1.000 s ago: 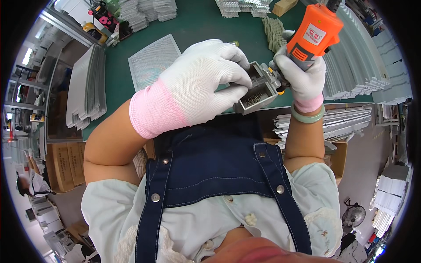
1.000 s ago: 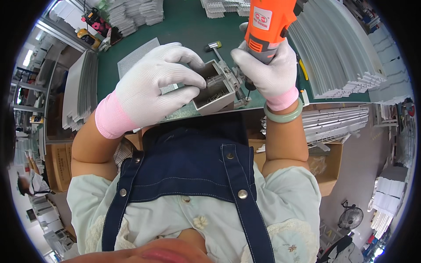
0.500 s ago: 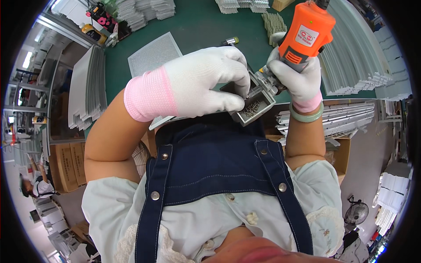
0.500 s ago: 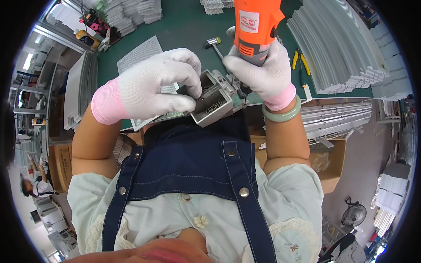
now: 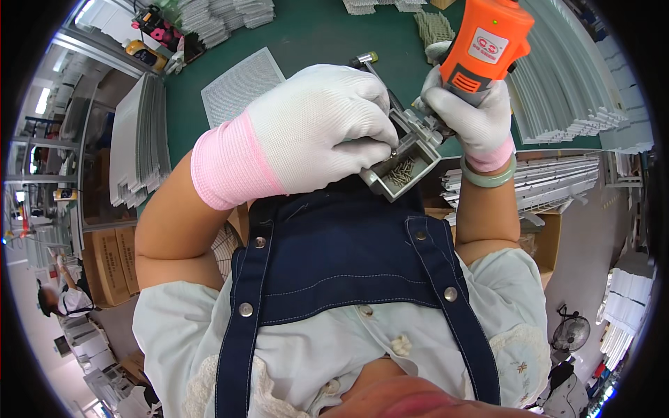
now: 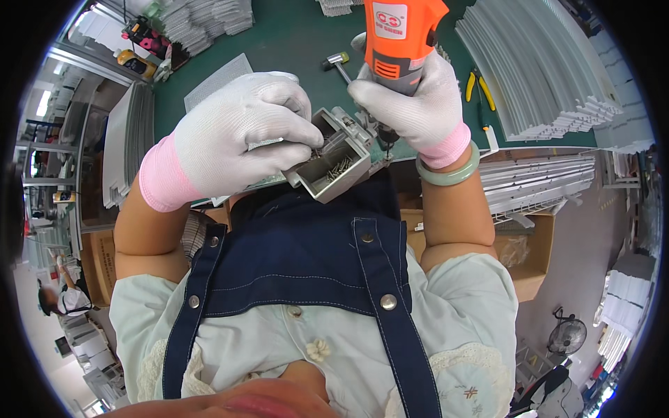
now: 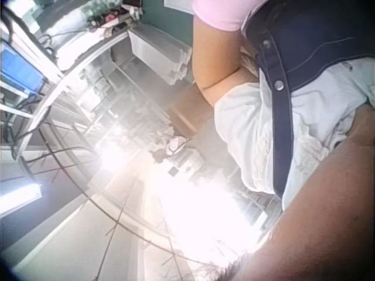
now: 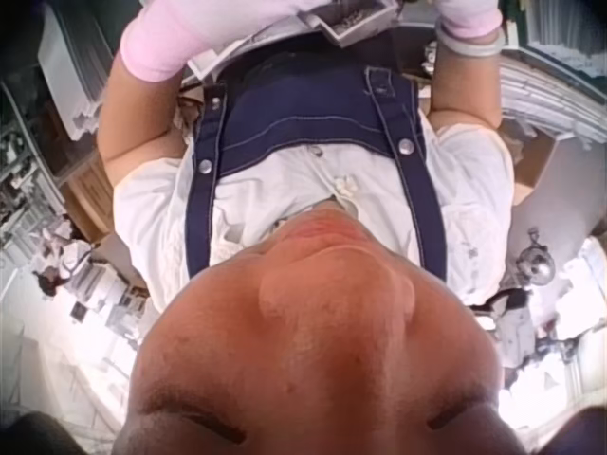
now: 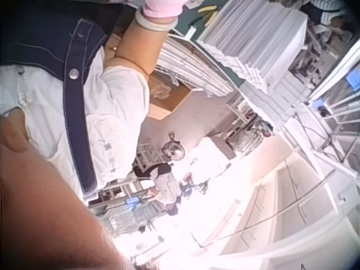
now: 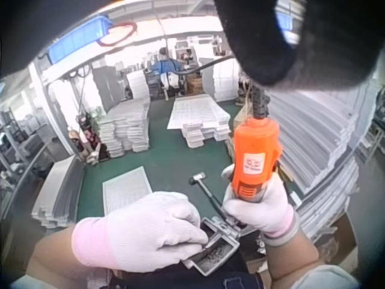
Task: The person assembles metal grilles by placing a mesh sheet onto a workbench, positioning a small plastic component, and fitting a white frame around it. They then use a handheld power tool to secure the frame to the mesh. The process is repeated for multiple units, with finished items stacked on the table.
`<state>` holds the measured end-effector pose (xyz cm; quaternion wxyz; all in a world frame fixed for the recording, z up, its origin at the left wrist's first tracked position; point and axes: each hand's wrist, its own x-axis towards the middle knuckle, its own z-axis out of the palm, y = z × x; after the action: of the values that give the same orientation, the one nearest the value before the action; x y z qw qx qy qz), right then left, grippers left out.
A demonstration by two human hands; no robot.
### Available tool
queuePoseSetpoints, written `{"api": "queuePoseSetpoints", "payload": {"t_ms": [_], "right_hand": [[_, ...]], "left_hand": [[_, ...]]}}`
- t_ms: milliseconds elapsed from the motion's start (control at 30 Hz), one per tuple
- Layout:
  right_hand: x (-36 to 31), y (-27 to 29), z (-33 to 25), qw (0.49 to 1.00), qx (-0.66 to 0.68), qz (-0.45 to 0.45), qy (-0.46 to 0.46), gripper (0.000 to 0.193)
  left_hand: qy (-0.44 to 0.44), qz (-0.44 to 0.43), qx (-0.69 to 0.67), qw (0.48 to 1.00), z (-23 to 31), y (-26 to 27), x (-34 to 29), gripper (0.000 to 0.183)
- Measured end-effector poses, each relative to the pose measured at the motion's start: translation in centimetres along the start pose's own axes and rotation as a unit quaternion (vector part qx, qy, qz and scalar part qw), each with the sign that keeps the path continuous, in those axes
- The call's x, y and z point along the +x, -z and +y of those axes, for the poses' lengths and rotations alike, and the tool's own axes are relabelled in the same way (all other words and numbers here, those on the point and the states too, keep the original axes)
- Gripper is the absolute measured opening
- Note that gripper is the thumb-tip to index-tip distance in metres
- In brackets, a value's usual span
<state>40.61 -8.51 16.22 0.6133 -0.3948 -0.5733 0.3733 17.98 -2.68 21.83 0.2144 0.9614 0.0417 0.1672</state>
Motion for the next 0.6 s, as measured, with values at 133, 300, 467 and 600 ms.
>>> {"api": "queuePoseSetpoints", "payload": {"t_ms": [133,300,467,600], "right_hand": [[0.0,0.0,-0.4,1.0,-0.02,-0.008,-0.001,0.034],[-0.3,-0.2,-0.1,0.999,-0.022,-0.017,0.015,0.034],[-0.5,-0.8,-0.8,0.999,0.002,-0.031,-0.006,0.035],[-0.4,-0.8,-0.5,0.999,0.021,-0.045,0.001,0.037]], "left_hand": [[0.02,-0.046,0.093,0.994,1.1,0.3,1.1,0.008],[-0.003,-0.088,0.174,0.981,2.3,0.4,2.0,0.01],[0.001,-0.096,0.138,0.986,2.2,0.2,1.4,0.014],[0.003,-0.115,0.119,0.986,2.0,0.7,1.3,0.016]]}}
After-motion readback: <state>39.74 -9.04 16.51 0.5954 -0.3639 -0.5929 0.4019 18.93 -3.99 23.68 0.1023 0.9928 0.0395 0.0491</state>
